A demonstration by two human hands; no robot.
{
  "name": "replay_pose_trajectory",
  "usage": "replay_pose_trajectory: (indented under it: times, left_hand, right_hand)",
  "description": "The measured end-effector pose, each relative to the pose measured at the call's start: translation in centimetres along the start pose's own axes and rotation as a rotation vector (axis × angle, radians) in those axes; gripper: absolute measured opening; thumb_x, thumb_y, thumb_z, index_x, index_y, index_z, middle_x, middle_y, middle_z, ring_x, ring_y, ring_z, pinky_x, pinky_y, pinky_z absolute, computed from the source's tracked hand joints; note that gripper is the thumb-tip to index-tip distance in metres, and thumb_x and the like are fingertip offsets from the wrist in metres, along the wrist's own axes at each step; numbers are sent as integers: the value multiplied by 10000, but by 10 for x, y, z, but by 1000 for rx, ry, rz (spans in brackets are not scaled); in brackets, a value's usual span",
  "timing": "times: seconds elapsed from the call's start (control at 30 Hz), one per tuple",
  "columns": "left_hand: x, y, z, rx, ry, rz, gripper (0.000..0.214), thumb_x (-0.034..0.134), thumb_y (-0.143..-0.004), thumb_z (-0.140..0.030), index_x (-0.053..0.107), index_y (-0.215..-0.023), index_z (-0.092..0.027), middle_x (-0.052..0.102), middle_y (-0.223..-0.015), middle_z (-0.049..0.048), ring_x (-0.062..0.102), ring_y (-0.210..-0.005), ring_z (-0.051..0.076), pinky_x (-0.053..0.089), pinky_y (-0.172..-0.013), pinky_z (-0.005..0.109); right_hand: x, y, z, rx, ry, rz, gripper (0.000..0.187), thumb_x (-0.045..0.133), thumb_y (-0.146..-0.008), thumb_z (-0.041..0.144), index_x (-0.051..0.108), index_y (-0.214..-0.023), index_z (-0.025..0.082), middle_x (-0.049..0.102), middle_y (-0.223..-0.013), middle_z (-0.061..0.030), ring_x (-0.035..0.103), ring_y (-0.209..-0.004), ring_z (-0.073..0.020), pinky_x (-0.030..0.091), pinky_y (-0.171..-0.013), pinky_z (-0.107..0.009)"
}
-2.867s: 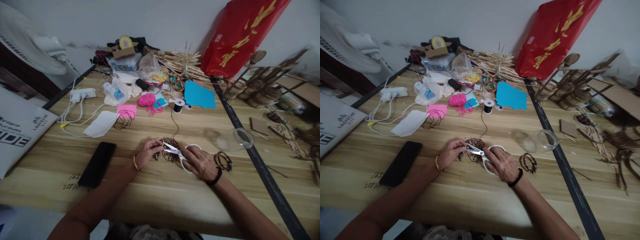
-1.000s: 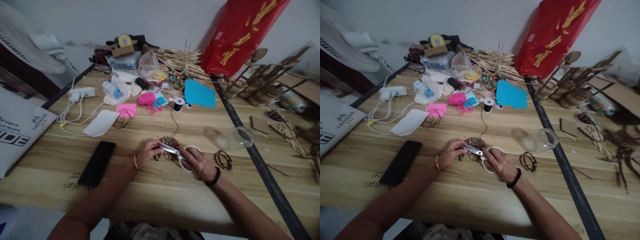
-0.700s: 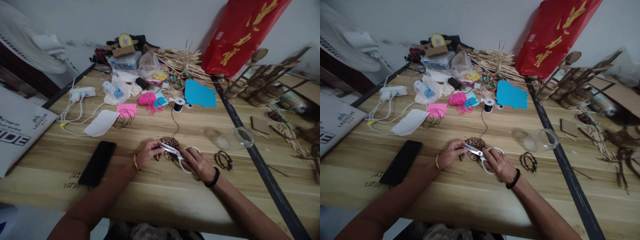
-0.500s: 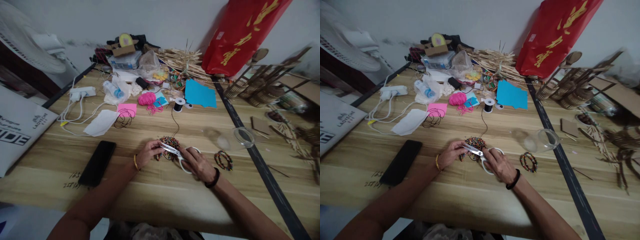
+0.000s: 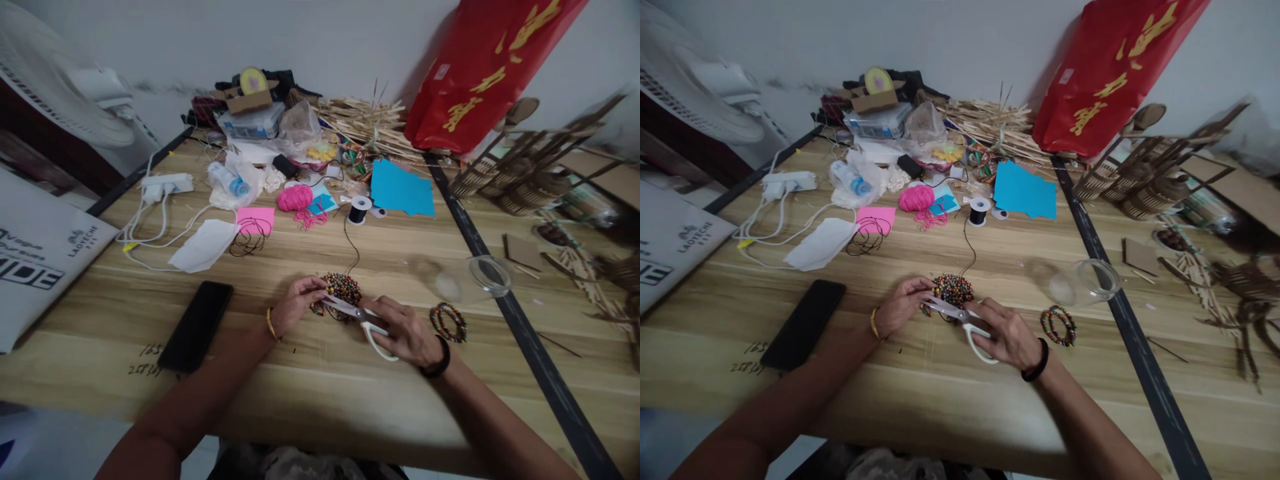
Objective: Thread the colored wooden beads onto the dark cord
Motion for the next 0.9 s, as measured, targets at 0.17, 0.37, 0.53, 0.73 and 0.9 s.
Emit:
replay_pose_trajectory:
  times: [0.17, 0.37, 0.53, 0.73, 0.9]
  left_hand:
    - [-1, -1, -2, -43, 121, -42, 303, 787, -593, -247, 612, -807, -124, 686, -714, 30, 636, -641, 131, 491, -548, 214]
    - [1, -2, -3, -26, 112, 3, 293, 787, -597, -229, 645, -826, -114, 704, -749, 56, 652, -690, 149, 482, -566, 215]
    - [3, -1, -1, -40, 30, 6, 291, 781, -617, -232, 649, -847, -112, 716, -785, 64, 667, -723, 154, 499, -607, 222]
    - [3, 0, 5, -20, -99, 76, 276, 734, -691, -240, 633, -916, -118, 721, -830, 69, 670, -707, 146, 501, -613, 224]
    - [11, 4, 3, -7, -188, 124, 281, 725, -708, -267, 623, -925, -119, 724, -817, 75, 671, -718, 155, 498, -630, 233]
  right_hand:
    - [3, -4, 10, 26, -86, 218, 337, 542, -867, 234, 519, -1196, 165, 617, -1064, -119, 635, -895, -180, 525, -749, -269]
    - [24, -2, 26, -26, 42, 343, 384, 557, -851, 218, 500, -1227, 164, 630, -994, -108, 623, -899, -197, 521, -756, -293]
    - [33, -1, 40, -55, 180, 374, 421, 532, -861, 204, 459, -1272, 145, 616, -1000, -109, 584, -942, -225, 508, -798, -347]
    - [27, -4, 49, -81, 185, 289, 305, 511, -901, 332, 535, -1135, 137, 618, -947, -122, 574, -940, -235, 484, -792, -367]
    - [21, -4, 31, 110, 39, 66, 162, 489, -930, 326, 518, -981, 175, 602, -819, -58, 588, -735, -164, 475, -652, -265]
Point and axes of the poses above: each hand's wrist, its own y-axis away from the middle knuckle, its own x-axis out of the palm, z = x × y, the point moved 5 cm from there along -y, towards the middle knuckle
